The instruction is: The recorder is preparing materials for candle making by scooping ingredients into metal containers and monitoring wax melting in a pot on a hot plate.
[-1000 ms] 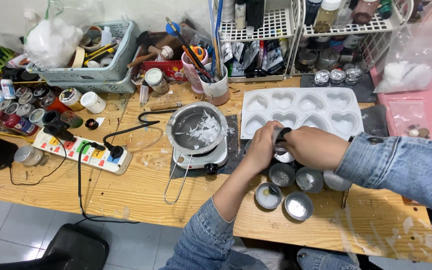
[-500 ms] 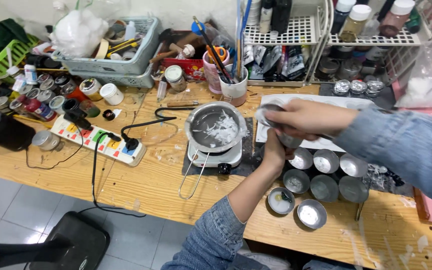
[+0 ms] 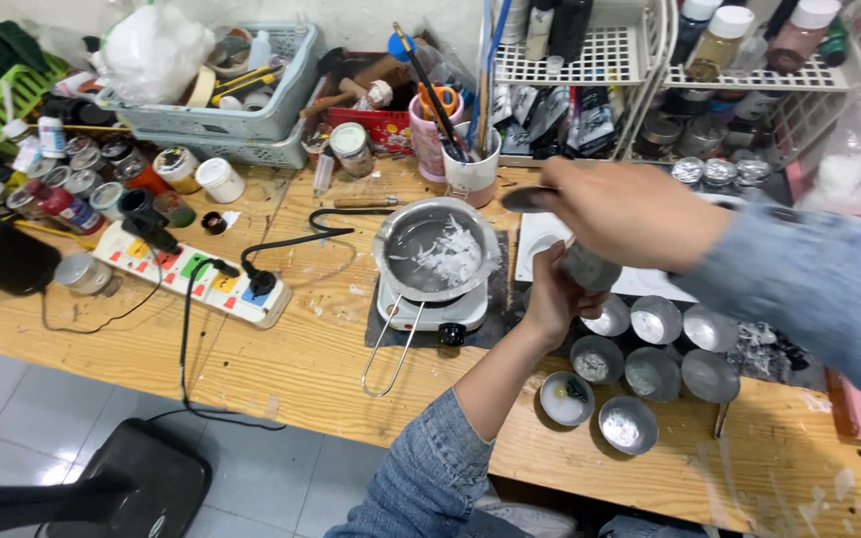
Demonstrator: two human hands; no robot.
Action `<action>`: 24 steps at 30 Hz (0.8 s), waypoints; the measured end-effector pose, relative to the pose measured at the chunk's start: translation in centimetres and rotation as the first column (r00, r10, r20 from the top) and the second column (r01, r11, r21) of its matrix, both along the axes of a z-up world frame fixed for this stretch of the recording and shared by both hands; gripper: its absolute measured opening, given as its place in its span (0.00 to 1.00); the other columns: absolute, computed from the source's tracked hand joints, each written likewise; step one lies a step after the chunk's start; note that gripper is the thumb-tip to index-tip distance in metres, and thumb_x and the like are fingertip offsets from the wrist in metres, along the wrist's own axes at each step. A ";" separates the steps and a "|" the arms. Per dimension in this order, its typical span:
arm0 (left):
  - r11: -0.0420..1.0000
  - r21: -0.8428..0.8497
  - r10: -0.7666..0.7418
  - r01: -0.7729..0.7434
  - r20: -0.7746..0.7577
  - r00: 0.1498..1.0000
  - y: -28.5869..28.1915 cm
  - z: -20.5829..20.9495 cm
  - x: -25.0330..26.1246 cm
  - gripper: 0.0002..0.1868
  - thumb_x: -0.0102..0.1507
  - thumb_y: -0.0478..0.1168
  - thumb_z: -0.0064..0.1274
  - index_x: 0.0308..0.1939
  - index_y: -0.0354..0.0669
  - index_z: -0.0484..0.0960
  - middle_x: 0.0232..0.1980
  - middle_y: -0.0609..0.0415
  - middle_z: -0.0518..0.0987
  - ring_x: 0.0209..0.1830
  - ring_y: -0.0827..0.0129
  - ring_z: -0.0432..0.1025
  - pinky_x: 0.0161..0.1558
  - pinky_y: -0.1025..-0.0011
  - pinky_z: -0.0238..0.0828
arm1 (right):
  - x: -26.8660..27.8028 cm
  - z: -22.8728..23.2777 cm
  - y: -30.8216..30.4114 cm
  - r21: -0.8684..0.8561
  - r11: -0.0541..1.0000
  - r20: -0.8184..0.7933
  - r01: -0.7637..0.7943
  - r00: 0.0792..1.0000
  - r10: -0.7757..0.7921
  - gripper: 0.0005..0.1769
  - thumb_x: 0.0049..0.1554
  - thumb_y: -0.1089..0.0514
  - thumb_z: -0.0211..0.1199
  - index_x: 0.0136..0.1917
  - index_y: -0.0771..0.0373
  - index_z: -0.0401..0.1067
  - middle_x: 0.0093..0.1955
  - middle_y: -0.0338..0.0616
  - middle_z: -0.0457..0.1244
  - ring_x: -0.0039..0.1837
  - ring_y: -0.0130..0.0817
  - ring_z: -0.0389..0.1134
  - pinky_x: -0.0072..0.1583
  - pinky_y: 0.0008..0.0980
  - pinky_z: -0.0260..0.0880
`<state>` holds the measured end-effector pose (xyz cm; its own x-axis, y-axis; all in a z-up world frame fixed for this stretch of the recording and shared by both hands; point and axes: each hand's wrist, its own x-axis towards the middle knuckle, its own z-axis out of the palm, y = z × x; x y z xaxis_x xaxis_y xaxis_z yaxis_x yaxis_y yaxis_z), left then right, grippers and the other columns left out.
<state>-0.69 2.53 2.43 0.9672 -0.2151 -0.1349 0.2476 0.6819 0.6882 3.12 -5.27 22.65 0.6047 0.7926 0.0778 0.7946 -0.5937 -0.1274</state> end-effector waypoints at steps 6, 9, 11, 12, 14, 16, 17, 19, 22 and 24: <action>0.992 0.112 0.015 -0.053 0.319 0.948 0.1 2.2 -1.2 0.34 0.73 0.66 0.15 0.49 0.45 0.70 0.30 0.54 0.72 0.24 0.71 0.63 0.25 0.72 0.56 | -4.3 0.8 -7.3 -0.272 0.962 0.186 0.032 0.982 0.020 0.15 0.54 0.60 0.55 0.56 0.57 0.65 0.39 0.46 0.66 0.36 0.46 0.73 0.35 0.44 0.72; 0.992 0.116 0.006 -0.050 0.349 0.937 -0.3 1.3 -1.1 0.31 0.74 0.64 0.16 0.49 0.50 0.70 0.32 0.59 0.72 0.24 0.74 0.61 0.23 0.76 0.52 | -5.3 -1.3 -8.7 -0.297 0.954 0.304 0.034 0.951 0.061 0.17 0.51 0.62 0.57 0.55 0.58 0.66 0.38 0.45 0.65 0.35 0.43 0.73 0.32 0.40 0.72; 0.985 0.154 0.017 -0.082 0.384 0.923 -0.7 -0.1 -0.9 0.30 0.76 0.63 0.16 0.51 0.49 0.71 0.33 0.61 0.70 0.25 0.77 0.60 0.25 0.77 0.53 | -5.4 -3.4 -9.0 -0.266 0.963 0.355 0.039 0.933 0.061 0.13 0.51 0.62 0.57 0.51 0.59 0.65 0.37 0.45 0.65 0.35 0.42 0.73 0.32 0.40 0.71; 0.975 0.187 0.034 -0.123 0.420 0.907 -0.8 -0.8 -0.7 0.30 0.78 0.63 0.17 0.52 0.49 0.71 0.33 0.63 0.69 0.27 0.79 0.59 0.28 0.77 0.53 | -5.5 -4.4 -9.0 -0.236 0.971 0.407 0.036 0.911 0.065 0.09 0.52 0.61 0.57 0.48 0.61 0.65 0.35 0.44 0.65 0.35 0.41 0.73 0.32 0.39 0.71; 0.965 0.222 0.041 -0.137 0.389 0.920 -0.8 -0.6 -0.8 0.30 0.77 0.62 0.17 0.51 0.49 0.72 0.32 0.63 0.68 0.25 0.80 0.58 0.26 0.79 0.52 | -5.5 -5.3 -8.9 -0.240 0.969 0.430 0.057 0.901 0.054 0.07 0.53 0.61 0.57 0.46 0.61 0.65 0.34 0.45 0.65 0.35 0.41 0.73 0.32 0.38 0.71; 0.955 0.256 0.051 -0.149 0.354 0.934 -0.9 -0.8 -0.8 0.30 0.76 0.62 0.16 0.50 0.50 0.73 0.30 0.63 0.68 0.23 0.81 0.57 0.24 0.80 0.50 | -5.6 -6.3 -8.8 -0.246 0.966 0.448 0.076 0.893 0.044 0.05 0.54 0.61 0.57 0.44 0.62 0.64 0.34 0.45 0.65 0.35 0.40 0.73 0.33 0.37 0.71; 0.958 0.240 0.059 -0.158 0.373 0.926 -0.9 -1.1 -0.7 0.30 0.77 0.61 0.17 0.49 0.49 0.73 0.31 0.63 0.68 0.25 0.81 0.59 0.26 0.79 0.52 | -5.5 -6.7 -8.7 -0.245 0.966 0.415 0.082 0.909 0.028 0.05 0.54 0.61 0.56 0.44 0.62 0.64 0.34 0.46 0.65 0.35 0.41 0.73 0.33 0.38 0.72; 0.960 0.224 0.067 -0.166 0.392 0.918 -1.4 -1.7 -0.6 0.31 0.77 0.61 0.17 0.47 0.47 0.74 0.31 0.63 0.68 0.27 0.80 0.60 0.28 0.79 0.55 | -5.4 -7.1 -8.6 -0.241 0.966 0.381 0.090 0.925 0.009 0.05 0.53 0.61 0.56 0.44 0.63 0.63 0.33 0.47 0.65 0.35 0.42 0.73 0.34 0.38 0.72; 0.961 0.205 0.096 -0.184 0.376 0.922 -1.8 -2.3 -0.5 0.30 0.77 0.59 0.19 0.46 0.45 0.73 0.33 0.62 0.70 0.30 0.78 0.62 0.33 0.77 0.59 | -5.2 -7.2 -8.1 -0.197 0.974 0.199 0.109 0.978 -0.069 0.05 0.54 0.62 0.55 0.44 0.63 0.63 0.33 0.48 0.67 0.37 0.47 0.73 0.36 0.43 0.73; 0.915 0.257 0.146 -0.312 0.511 0.847 -1.6 -2.0 -0.7 0.30 0.77 0.59 0.18 0.47 0.42 0.73 0.35 0.61 0.71 0.34 0.76 0.64 0.40 0.76 0.64 | -5.0 -6.8 -7.6 -0.207 0.968 0.033 0.143 0.990 -0.140 0.06 0.55 0.63 0.54 0.46 0.64 0.63 0.33 0.51 0.68 0.39 0.52 0.72 0.40 0.48 0.72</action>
<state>-1.42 0.91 0.39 0.9444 -0.0047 0.3287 -0.2994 0.4004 0.8661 -1.91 -12.90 15.83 0.7118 0.6990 -0.0686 0.7017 -0.7121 0.0244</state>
